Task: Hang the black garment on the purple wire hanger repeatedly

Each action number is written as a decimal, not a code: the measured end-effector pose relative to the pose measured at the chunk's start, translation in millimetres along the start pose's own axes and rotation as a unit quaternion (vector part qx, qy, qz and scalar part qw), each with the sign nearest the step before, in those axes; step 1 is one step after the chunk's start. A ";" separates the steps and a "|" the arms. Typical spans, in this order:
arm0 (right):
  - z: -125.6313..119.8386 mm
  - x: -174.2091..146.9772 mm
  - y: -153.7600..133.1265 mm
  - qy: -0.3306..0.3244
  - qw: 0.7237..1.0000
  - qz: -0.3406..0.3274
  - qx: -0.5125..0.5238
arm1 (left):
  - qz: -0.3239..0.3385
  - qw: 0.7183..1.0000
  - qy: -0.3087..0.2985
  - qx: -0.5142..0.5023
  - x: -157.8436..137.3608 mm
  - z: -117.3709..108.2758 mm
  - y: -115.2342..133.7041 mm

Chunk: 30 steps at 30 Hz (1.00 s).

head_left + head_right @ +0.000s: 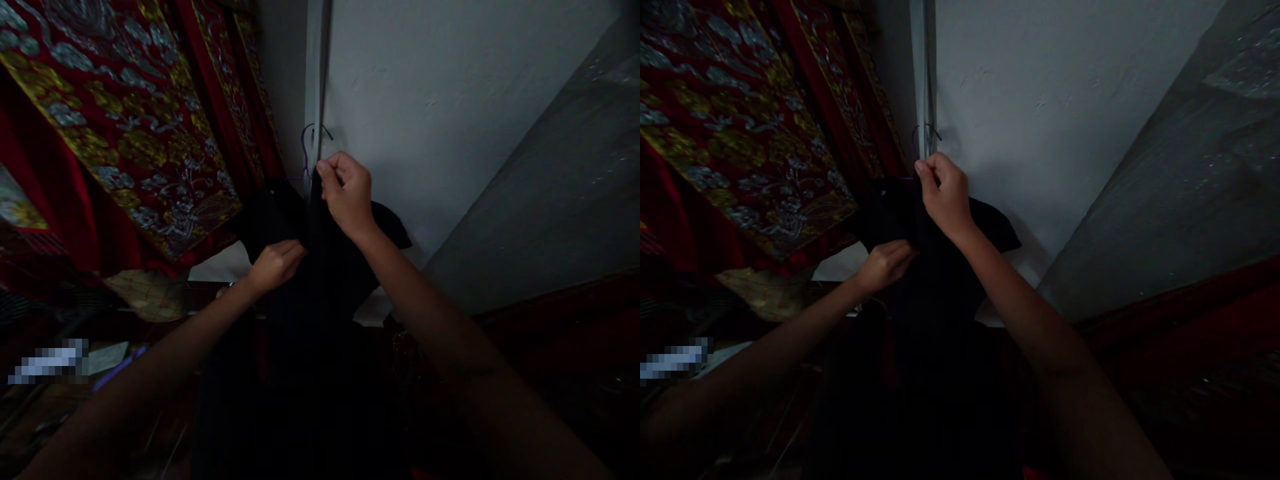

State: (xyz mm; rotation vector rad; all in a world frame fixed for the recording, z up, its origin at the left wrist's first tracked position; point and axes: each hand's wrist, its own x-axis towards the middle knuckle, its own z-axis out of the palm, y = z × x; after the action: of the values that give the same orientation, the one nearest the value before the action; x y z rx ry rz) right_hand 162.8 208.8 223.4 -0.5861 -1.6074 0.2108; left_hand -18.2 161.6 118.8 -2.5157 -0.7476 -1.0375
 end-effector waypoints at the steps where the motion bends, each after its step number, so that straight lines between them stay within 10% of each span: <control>1: -8.2 2.9 0.4 0.019 1.000 0.008 -0.001 | 0.000 1.000 -0.015 -0.002 -7.9 4.5 5.6; 8: -99.5 -31.3 26.9 0.132 0.977 0.160 0.050 | 0.051 0.993 -0.096 -0.043 -36.3 19.6 49.3; 16: -168.7 -65.0 42.3 0.255 0.766 0.428 0.406 | -0.064 0.993 -0.068 -0.075 5.5 18.7 54.8; 30: -85.5 -189.2 -23.3 0.289 0.562 0.554 0.542 | -0.266 0.959 0.093 -0.034 50.8 24.5 -14.9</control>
State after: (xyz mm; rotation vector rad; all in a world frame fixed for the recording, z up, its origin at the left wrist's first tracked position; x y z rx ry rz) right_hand 243.6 79.6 80.6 -0.4793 -0.0369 1.6336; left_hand 17.4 202.7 140.0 -2.2715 -1.3945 -1.4653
